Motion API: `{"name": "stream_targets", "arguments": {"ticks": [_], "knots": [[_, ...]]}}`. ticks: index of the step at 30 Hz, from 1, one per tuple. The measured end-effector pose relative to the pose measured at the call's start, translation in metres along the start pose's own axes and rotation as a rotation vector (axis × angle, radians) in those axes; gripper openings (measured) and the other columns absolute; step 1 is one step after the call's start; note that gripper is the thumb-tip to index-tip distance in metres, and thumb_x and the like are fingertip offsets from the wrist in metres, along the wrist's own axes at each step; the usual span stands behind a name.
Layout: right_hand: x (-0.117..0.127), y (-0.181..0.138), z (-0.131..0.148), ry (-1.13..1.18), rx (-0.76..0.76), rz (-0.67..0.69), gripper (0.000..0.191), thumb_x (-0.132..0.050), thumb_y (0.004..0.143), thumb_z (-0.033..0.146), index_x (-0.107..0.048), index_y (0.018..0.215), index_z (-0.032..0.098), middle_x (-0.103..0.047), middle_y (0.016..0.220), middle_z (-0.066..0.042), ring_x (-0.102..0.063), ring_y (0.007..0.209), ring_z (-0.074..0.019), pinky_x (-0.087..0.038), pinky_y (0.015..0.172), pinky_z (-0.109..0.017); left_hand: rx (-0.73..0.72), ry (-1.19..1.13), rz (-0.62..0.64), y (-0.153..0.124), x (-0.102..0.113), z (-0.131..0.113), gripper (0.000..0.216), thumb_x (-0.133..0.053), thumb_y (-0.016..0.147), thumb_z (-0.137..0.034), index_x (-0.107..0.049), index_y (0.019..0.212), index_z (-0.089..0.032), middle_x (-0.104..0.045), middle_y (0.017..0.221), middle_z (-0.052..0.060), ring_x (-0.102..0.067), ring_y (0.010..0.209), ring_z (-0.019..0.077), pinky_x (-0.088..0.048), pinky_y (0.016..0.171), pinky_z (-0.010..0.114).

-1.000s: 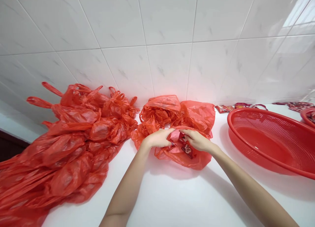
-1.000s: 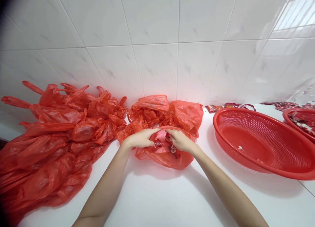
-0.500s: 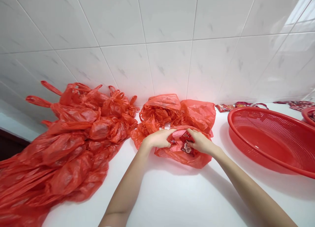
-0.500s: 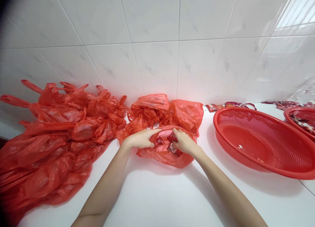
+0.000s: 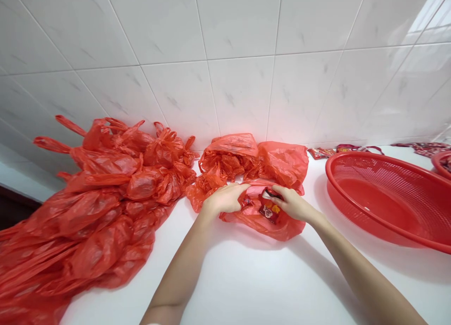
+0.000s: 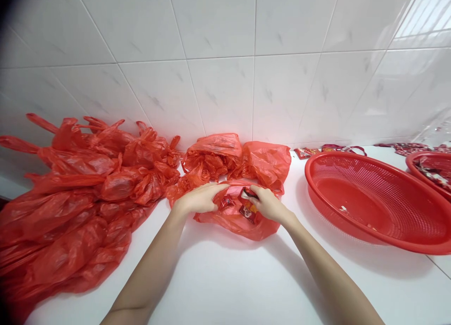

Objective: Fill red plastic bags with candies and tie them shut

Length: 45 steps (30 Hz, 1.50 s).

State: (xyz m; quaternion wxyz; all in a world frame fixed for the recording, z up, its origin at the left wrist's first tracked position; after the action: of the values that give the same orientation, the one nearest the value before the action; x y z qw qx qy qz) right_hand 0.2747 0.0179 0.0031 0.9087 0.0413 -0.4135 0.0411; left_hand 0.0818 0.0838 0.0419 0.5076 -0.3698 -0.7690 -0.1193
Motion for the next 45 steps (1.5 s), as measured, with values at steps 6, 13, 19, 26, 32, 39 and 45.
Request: {"name": "stream_targets", "arguments": {"ticks": [6, 13, 19, 26, 32, 39, 45], "knots": [[0.004, -0.007, 0.014, 0.499, 0.073, -0.006, 0.030, -0.063, 0.091, 0.047, -0.067, 0.098, 0.018, -0.067, 0.093, -0.004, -0.060, 0.085, -0.0210, -0.050, 0.075, -0.032, -0.114, -0.022, -0.037, -0.007, 0.007, -0.020, 0.070, -0.068, 0.083, -0.029, -0.048, 0.150, -0.028, -0.040, 0.161, 0.010, -0.027, 0.153, 0.0337, -0.035, 0.119, 0.045], [-0.004, -0.014, 0.019, 0.946, 0.036, -0.036, 0.039, -0.075, 0.083, 0.052, -0.066, 0.106, 0.021, -0.067, 0.096, -0.002, -0.062, 0.080, -0.0166, -0.051, 0.069, -0.027, -0.280, -0.302, -0.257, -0.011, 0.015, -0.042, 0.035, -0.061, 0.092, -0.037, -0.071, 0.120, -0.018, -0.068, 0.128, 0.010, -0.064, 0.118, 0.0248, -0.049, 0.103, 0.034], [-0.003, -0.021, 0.025, 0.944, 0.065, -0.074, 0.039, -0.071, 0.084, 0.059, -0.068, 0.096, 0.022, -0.067, 0.087, -0.002, -0.063, 0.082, -0.0195, -0.053, 0.074, -0.030, -0.310, -0.516, -0.232, -0.011, 0.016, -0.043, 0.024, -0.067, 0.089, -0.032, -0.077, 0.105, -0.018, -0.078, 0.102, 0.004, -0.070, 0.096, 0.0204, -0.052, 0.085, 0.028], [-0.001, -0.024, 0.025, 0.963, 0.055, -0.105, 0.033, -0.074, 0.084, 0.053, -0.070, 0.089, 0.021, -0.069, 0.080, -0.002, -0.063, 0.072, -0.0174, -0.053, 0.069, -0.029, -0.269, -0.631, -0.237, -0.007, 0.010, -0.042, 0.035, -0.071, 0.085, -0.037, -0.073, 0.112, -0.015, -0.076, 0.101, 0.006, -0.069, 0.089, 0.0197, -0.054, 0.080, 0.029], [0.005, -0.026, 0.021, 1.231, 0.059, -0.381, 0.028, -0.081, 0.079, 0.046, -0.069, 0.095, 0.026, -0.073, 0.091, -0.001, -0.069, 0.083, -0.0203, -0.059, 0.075, -0.033, -0.246, -0.764, -0.113, -0.005, 0.005, -0.044, 0.037, -0.072, 0.084, -0.042, -0.075, 0.108, -0.013, -0.078, 0.102, 0.008, -0.071, 0.094, 0.0238, -0.057, 0.084, 0.032], [0.001, -0.032, 0.021, 1.062, 0.149, -0.223, 0.036, -0.071, 0.089, 0.050, -0.075, 0.111, 0.023, -0.078, 0.102, -0.007, -0.072, 0.092, -0.0243, -0.059, 0.082, -0.035, -0.289, -0.913, -0.209, -0.007, 0.016, -0.042, 0.033, -0.073, 0.084, -0.044, -0.077, 0.090, -0.012, -0.077, 0.091, 0.008, -0.071, 0.087, 0.0236, -0.057, 0.083, 0.034], [0.000, -0.037, 0.024, 0.999, 0.209, -0.101, 0.027, -0.072, 0.090, 0.043, -0.080, 0.103, 0.021, -0.078, 0.096, -0.006, -0.070, 0.079, -0.0203, -0.059, 0.072, -0.031, -0.276, -0.982, -0.195, -0.009, 0.017, -0.042, 0.035, -0.076, 0.081, -0.047, -0.075, 0.085, -0.012, -0.073, 0.083, 0.005, -0.067, 0.078, 0.0189, -0.053, 0.072, 0.028]]}}
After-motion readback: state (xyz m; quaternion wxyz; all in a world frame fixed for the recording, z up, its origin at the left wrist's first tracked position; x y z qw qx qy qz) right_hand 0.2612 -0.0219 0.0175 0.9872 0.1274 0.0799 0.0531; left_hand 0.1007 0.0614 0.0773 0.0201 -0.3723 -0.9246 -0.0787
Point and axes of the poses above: each hand's wrist, its own y-axis towards the middle knuckle, its own x-axis out of the back of the hand, z = x × y, the point moved 4 cm from there along y, towards the middle knuckle
